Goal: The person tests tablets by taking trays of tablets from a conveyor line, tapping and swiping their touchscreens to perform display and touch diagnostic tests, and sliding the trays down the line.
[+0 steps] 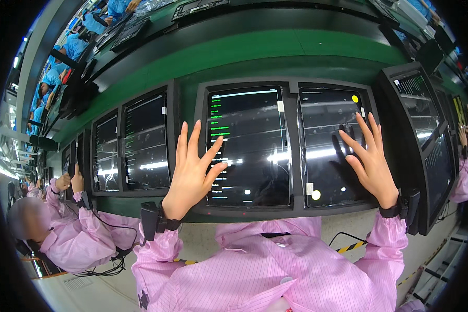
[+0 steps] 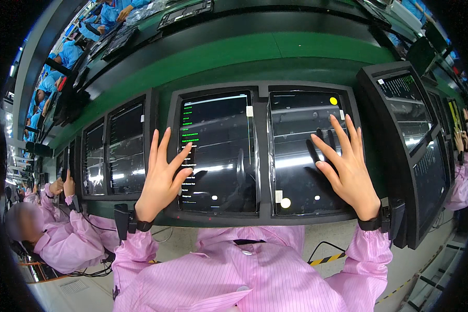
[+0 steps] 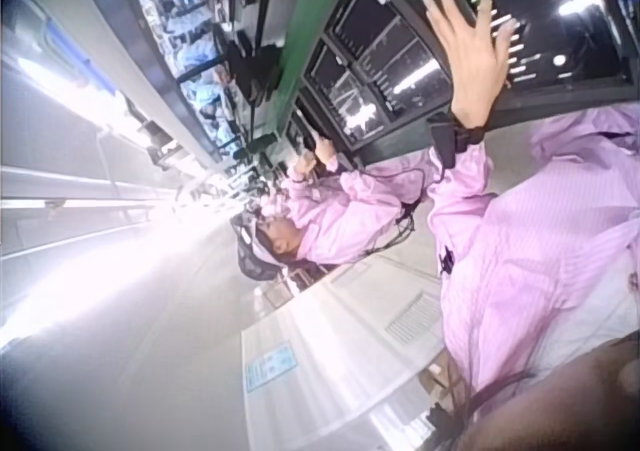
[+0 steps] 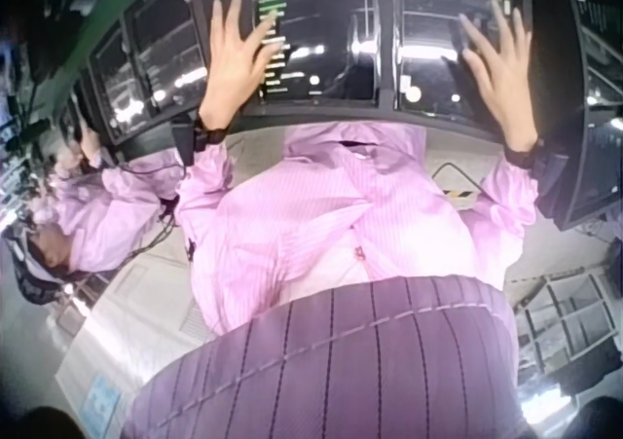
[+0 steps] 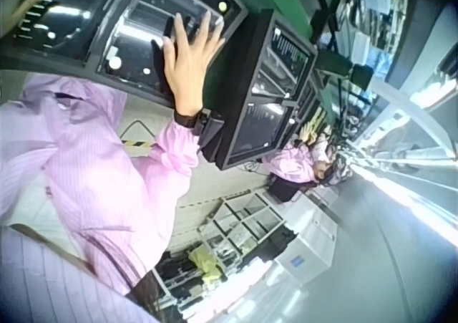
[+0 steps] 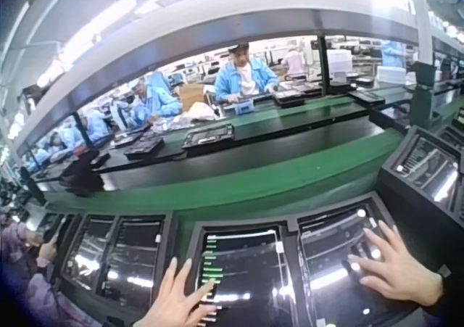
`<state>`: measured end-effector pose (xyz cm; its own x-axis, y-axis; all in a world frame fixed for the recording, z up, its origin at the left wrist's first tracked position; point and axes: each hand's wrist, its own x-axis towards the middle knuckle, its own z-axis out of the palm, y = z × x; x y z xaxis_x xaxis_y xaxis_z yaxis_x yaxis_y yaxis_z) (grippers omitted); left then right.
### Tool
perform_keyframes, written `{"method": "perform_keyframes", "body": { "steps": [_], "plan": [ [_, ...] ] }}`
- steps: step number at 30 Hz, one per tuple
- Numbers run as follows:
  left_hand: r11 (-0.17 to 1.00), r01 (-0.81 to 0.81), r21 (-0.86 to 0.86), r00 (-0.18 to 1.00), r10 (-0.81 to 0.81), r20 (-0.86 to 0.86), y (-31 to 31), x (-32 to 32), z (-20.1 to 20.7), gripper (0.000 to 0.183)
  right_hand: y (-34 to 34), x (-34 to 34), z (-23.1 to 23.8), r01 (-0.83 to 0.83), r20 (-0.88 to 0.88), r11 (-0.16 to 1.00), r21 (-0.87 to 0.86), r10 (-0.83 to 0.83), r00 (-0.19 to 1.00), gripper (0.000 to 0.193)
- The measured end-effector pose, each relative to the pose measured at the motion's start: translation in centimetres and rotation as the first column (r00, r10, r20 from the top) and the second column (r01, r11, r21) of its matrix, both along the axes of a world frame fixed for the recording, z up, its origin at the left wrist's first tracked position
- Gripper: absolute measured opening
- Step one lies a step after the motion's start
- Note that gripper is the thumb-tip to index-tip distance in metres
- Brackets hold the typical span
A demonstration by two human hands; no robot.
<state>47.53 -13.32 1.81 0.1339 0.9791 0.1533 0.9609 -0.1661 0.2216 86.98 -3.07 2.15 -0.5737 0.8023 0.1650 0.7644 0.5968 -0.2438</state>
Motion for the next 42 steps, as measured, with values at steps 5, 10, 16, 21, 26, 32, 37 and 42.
{"method": "perform_keyframes", "body": {
  "steps": [5, 10, 16, 21, 26, 32, 37, 42],
  "plan": [
    [1.0, 0.027, 0.001, 0.997, -0.027, 0.066, 0.9, -0.5, 0.9, 0.068, 0.5, 0.2, 0.5, -0.014, 0.025, 1.0, -0.006, 0.015, 1.0, 0.059],
    [0.964, 0.229, -0.138, 0.973, -0.223, 0.053, 3.5, -0.6, 1.6, 0.118, 1.4, 0.1, 0.9, -0.075, 0.044, 0.995, -0.072, 0.078, 0.996, 0.11],
    [0.932, 0.268, -0.243, 0.96, -0.28, -0.015, 4.2, -0.6, 1.1, 0.119, 0.9, -0.2, 0.3, -0.083, 0.067, 0.996, 0.017, 0.082, 0.994, 0.098],
    [0.903, 0.355, 0.243, 0.928, -0.371, 0.02, 5.2, 0.5, -0.5, 0.053, 0.9, -1.1, -0.5, -0.043, -0.175, 0.981, 0.189, 0.077, 0.981, 0.076],
    [0.924, 0.156, 0.35, 0.948, -0.24, 0.21, 5.7, 1.1, 0.0, 0.052, -0.1, 0.6, 0.6, -0.078, -0.034, 0.985, 0.153, 0.084, 0.996, 0.068],
    [0.949, -0.094, 0.301, 0.947, -0.008, 0.322, 4.5, -0.3, 0.5, 0.05, -1.1, 1.2, -0.1, -0.1, 0.072, 0.995, 0.009, 0.099, 0.992, 0.058],
    [0.945, -0.242, 0.218, 0.937, 0.169, 0.305, 3.0, -1.5, 0.2, 0.049, -0.8, 1.4, -0.3, -0.093, 0.054, 0.996, 0.01, 0.092, 0.994, 0.056],
    [0.929, -0.336, 0.158, 0.918, 0.285, 0.277, 1.8, -2.1, -0.4, 0.047, -1.2, 1.5, -0.3, -0.102, 0.091, 0.995, -0.006, 0.102, 0.991, 0.051]
  ]
}}
